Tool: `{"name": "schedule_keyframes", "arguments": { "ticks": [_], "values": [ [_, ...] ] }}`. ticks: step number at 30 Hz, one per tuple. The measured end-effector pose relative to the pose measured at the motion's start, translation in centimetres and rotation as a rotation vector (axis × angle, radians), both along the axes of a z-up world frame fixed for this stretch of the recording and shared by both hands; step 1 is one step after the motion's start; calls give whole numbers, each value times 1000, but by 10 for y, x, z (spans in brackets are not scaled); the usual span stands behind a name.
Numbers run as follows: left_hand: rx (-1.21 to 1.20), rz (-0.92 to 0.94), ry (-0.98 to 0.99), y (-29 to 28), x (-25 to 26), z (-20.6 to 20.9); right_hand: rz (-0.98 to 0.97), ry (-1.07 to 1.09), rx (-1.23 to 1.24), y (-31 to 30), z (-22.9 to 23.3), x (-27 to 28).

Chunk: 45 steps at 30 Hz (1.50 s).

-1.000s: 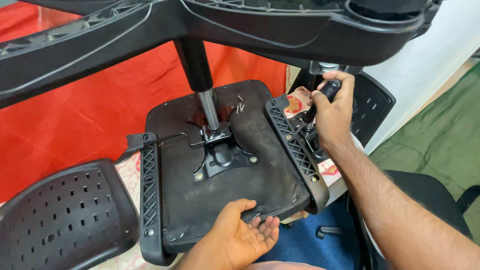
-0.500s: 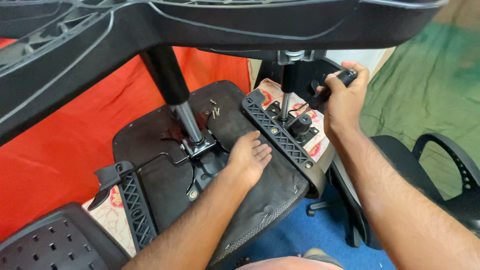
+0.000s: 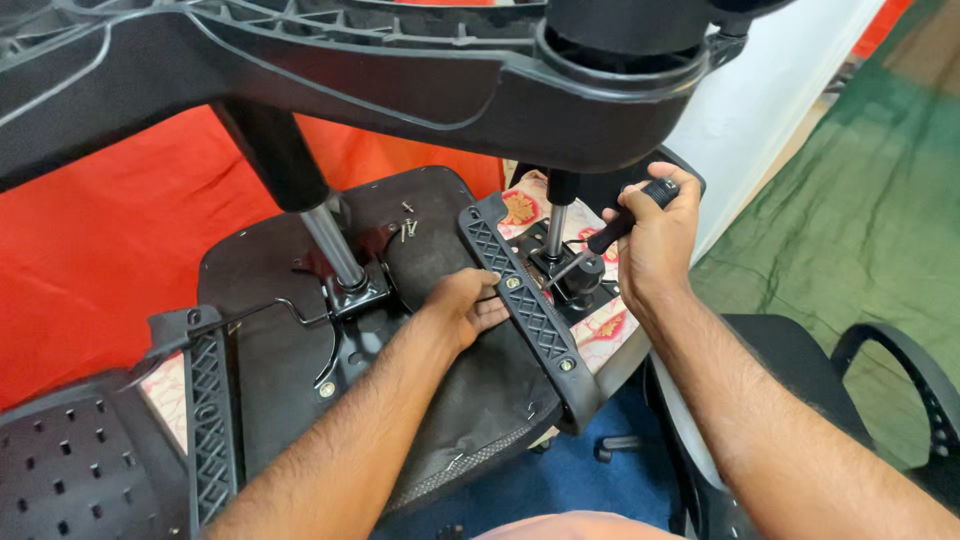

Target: The person uses a screwdriver to attach black plastic side panels to the base of an office chair. They align the panels, insert screws, and tighten them to secure the components to the chair base.

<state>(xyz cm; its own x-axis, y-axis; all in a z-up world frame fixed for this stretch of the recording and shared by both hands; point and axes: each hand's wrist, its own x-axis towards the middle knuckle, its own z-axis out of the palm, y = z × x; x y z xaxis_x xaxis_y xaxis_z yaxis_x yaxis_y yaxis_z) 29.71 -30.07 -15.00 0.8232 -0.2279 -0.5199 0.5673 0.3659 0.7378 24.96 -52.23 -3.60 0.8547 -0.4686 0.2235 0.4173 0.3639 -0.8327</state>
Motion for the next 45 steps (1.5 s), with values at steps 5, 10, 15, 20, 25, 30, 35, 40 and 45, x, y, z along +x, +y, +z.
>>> {"name": "schedule_keyframes", "arguments": {
  "ticks": [5, 10, 15, 20, 25, 30, 35, 40, 45],
  "values": [
    [-51, 27, -38, -1, -3, -13, 115, -36, 2, 3, 11, 8],
    [-89, 40, -55, -2, -2, -24, 168, -163, -172, 8, 23, 6],
    [-131, 70, -12, -3, -5, -15, 241, -221, -332, 22, 27, 0],
    [125, 114, -119, -11, -15, 2, 225, -216, -254, 33, 27, 3],
    [251, -47, -131, -1, -6, 13, 171, -211, -323, 41, 32, 5],
    [-9, -62, -5, 7, 3, 0, 212, -190, -242, 46, 43, 5],
    [-40, 9, 19, 4, 3, -15, 194, -15, -541, 38, 58, -1],
    [-30, 40, 9, 3, 5, -20, 462, 282, -1263, 31, 54, 7],
    [-28, 84, 19, 2, 7, -25, 508, 298, -1639, 41, 16, 5]
  ]
}}
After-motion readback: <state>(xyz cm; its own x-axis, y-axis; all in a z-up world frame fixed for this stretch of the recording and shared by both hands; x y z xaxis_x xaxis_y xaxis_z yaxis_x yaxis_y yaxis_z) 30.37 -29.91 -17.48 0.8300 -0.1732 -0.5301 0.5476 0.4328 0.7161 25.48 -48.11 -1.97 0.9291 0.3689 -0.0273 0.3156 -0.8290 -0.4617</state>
